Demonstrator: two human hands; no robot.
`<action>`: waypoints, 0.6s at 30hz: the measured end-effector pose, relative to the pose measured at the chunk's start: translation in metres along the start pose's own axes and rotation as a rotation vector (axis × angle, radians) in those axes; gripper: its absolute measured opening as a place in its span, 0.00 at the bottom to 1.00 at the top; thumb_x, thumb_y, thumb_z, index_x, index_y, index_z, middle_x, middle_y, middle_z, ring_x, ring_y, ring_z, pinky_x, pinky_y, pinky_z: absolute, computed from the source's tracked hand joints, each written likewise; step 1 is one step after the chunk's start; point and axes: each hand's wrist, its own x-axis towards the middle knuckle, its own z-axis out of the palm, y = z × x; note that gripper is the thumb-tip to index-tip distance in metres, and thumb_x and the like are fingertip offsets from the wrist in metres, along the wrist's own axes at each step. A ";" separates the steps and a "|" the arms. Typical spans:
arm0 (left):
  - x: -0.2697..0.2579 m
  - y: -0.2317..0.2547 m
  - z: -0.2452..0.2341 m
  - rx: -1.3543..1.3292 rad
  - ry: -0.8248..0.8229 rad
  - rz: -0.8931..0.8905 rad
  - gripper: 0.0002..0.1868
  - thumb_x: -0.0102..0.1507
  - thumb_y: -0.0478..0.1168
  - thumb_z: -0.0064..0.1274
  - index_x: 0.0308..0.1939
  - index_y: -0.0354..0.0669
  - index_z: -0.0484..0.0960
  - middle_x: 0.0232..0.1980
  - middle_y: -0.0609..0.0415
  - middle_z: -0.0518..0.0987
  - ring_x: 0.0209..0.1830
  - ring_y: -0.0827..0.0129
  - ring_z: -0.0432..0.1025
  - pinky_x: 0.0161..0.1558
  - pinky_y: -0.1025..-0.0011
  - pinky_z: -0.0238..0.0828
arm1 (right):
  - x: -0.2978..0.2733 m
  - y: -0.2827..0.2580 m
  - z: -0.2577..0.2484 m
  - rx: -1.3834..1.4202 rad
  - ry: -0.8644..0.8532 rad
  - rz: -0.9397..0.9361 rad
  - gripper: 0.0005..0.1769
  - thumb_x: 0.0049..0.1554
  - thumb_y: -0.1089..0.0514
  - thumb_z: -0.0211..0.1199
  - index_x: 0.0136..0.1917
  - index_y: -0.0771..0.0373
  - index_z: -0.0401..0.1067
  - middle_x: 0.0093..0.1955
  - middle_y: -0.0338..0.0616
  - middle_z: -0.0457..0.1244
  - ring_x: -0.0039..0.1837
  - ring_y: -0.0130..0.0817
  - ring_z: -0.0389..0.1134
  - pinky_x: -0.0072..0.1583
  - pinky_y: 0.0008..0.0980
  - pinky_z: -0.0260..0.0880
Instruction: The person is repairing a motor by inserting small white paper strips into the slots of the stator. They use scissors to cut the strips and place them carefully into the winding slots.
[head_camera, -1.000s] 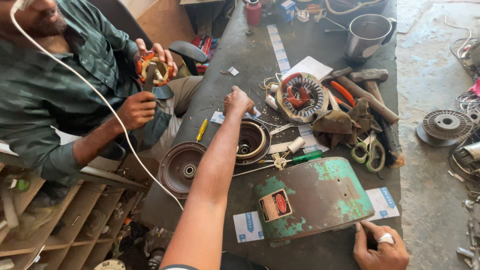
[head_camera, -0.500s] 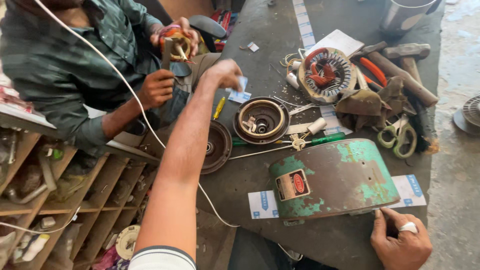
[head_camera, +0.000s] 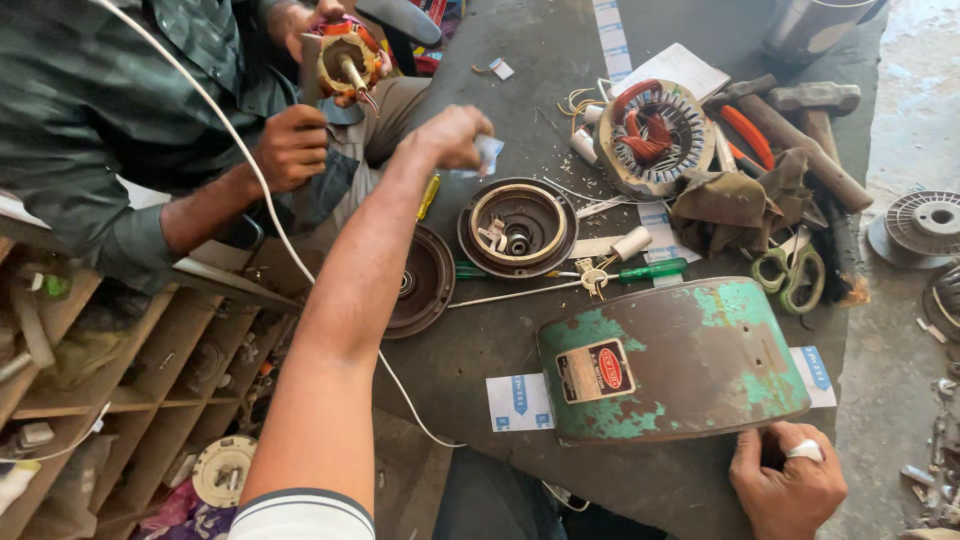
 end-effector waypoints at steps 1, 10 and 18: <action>0.001 0.002 -0.006 -0.149 0.019 -0.047 0.22 0.48 0.44 0.73 0.45 0.46 0.87 0.45 0.50 0.87 0.47 0.56 0.81 0.47 0.64 0.76 | -0.001 0.001 0.000 -0.006 0.000 0.009 0.10 0.60 0.61 0.74 0.42 0.63 0.73 0.36 0.41 0.63 0.38 0.32 0.66 0.44 0.30 0.67; -0.011 0.055 0.038 0.133 -0.213 0.135 0.25 0.47 0.40 0.72 0.49 0.48 0.88 0.48 0.46 0.85 0.49 0.54 0.78 0.51 0.61 0.75 | -0.003 0.007 -0.003 -0.015 0.003 -0.025 0.06 0.61 0.62 0.70 0.51 0.65 0.78 0.41 0.44 0.66 0.40 0.34 0.69 0.46 0.29 0.68; 0.028 -0.014 0.038 0.254 0.251 0.086 0.24 0.45 0.42 0.76 0.44 0.49 0.89 0.47 0.45 0.85 0.52 0.51 0.78 0.51 0.59 0.76 | 0.029 -0.041 -0.026 -0.149 -0.079 -0.419 0.19 0.46 0.62 0.73 0.53 0.61 0.77 0.55 0.50 0.71 0.56 0.48 0.73 0.59 0.38 0.73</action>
